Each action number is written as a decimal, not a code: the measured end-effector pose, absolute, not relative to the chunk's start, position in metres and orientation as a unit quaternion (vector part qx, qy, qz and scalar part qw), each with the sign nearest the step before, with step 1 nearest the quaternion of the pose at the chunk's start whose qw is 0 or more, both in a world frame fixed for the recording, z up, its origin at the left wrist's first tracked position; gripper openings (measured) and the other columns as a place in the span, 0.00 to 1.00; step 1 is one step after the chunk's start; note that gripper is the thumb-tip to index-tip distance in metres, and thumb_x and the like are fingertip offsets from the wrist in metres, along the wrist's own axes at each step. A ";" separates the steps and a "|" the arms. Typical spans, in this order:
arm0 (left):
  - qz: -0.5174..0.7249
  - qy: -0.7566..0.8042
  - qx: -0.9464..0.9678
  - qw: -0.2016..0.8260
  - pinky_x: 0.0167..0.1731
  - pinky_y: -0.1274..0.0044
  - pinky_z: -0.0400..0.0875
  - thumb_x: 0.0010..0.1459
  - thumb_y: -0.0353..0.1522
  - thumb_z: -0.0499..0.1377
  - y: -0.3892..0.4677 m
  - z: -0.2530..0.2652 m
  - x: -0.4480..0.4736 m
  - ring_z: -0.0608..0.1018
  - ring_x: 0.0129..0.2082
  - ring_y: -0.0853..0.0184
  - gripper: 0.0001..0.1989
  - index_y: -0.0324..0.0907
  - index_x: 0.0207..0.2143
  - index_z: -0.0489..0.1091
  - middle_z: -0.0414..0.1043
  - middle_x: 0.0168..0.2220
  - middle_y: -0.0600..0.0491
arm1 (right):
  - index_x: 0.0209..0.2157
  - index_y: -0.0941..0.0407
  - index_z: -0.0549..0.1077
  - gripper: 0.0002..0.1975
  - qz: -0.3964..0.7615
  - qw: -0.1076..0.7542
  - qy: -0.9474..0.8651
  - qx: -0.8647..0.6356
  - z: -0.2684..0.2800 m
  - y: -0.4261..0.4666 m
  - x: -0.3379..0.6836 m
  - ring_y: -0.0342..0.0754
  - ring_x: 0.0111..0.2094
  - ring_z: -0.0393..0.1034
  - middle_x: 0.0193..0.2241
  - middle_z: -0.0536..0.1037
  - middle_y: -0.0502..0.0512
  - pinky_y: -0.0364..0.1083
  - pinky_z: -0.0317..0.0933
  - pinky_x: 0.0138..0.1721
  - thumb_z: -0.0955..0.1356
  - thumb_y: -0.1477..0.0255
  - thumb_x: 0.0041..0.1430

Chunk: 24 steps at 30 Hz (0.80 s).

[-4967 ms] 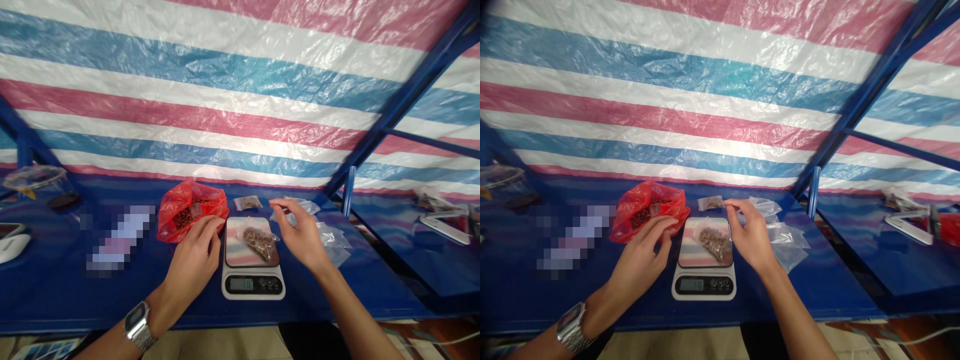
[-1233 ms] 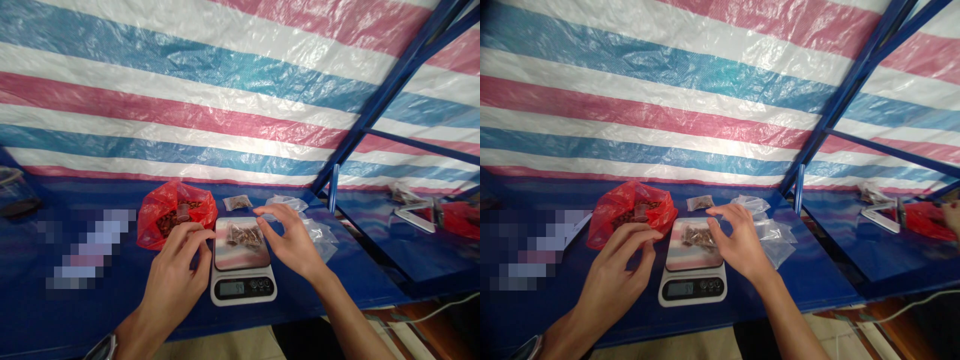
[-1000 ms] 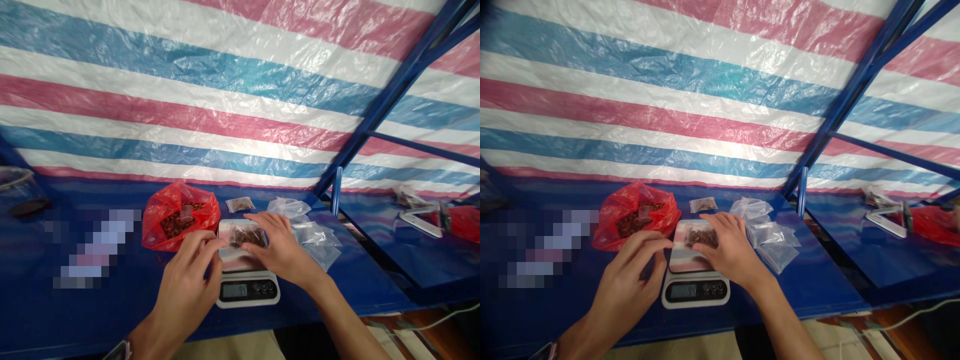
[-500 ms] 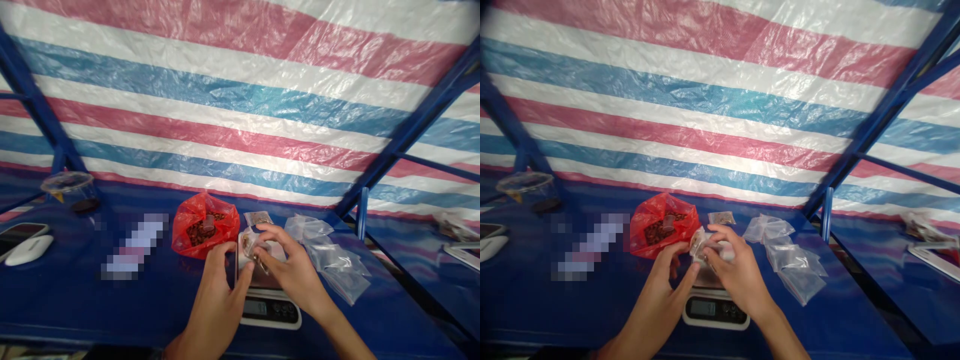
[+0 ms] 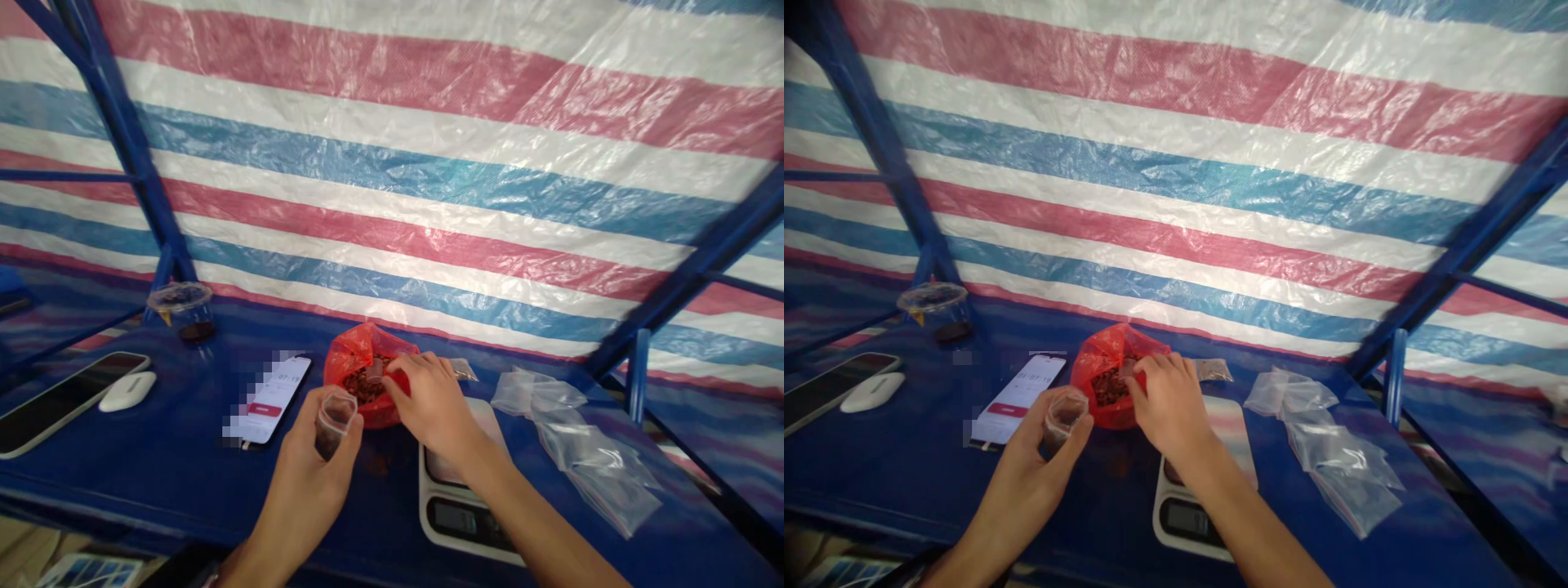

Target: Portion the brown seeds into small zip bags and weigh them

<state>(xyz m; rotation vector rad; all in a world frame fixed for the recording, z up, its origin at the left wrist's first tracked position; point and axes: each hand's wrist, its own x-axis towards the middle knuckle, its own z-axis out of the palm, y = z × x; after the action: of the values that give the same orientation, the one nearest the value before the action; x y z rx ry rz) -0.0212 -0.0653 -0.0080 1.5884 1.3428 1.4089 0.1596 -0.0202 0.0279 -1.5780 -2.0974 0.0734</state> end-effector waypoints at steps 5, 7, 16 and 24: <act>0.470 0.566 0.629 0.251 0.36 0.71 0.77 0.66 0.40 0.58 -0.051 -0.020 -0.032 0.82 0.36 0.61 0.10 0.45 0.44 0.71 0.76 0.39 0.51 | 0.47 0.59 0.77 0.15 -0.040 0.098 -0.788 -0.606 0.027 0.019 0.132 0.63 0.53 0.72 0.44 0.84 0.69 0.57 0.55 0.55 0.69 0.62 0.69; 0.461 0.581 0.636 0.213 0.35 0.70 0.76 0.65 0.39 0.58 -0.047 -0.025 -0.032 0.82 0.36 0.60 0.10 0.44 0.43 0.73 0.75 0.42 0.50 | 0.49 0.59 0.76 0.12 -0.032 0.086 -0.795 -0.600 0.026 0.022 0.132 0.62 0.54 0.72 0.45 0.84 0.67 0.56 0.54 0.55 0.68 0.69 0.68; 0.462 0.544 0.593 0.373 0.40 0.67 0.75 0.62 0.40 0.56 -0.032 -0.018 -0.023 0.80 0.35 0.60 0.12 0.41 0.39 0.72 0.78 0.35 0.50 | 0.48 0.57 0.77 0.19 -0.012 0.076 -0.866 -0.494 0.027 0.017 0.150 0.55 0.53 0.75 0.49 0.83 0.60 0.52 0.53 0.57 0.66 0.85 0.57; 0.504 0.544 0.491 0.457 0.43 0.68 0.73 0.54 0.48 0.63 -0.021 -0.019 -0.023 0.80 0.39 0.58 0.22 0.41 0.43 0.72 0.78 0.37 0.51 | 0.40 0.54 0.80 0.20 0.097 0.152 -0.861 -0.477 0.016 0.036 0.152 0.53 0.46 0.80 0.43 0.86 0.55 0.47 0.64 0.49 0.69 0.87 0.48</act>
<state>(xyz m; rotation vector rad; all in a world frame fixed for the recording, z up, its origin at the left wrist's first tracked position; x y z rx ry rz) -0.0229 -0.0215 -0.0191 1.2097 1.3419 1.2427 0.1522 0.0360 0.0164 -1.3681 -2.4699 0.2778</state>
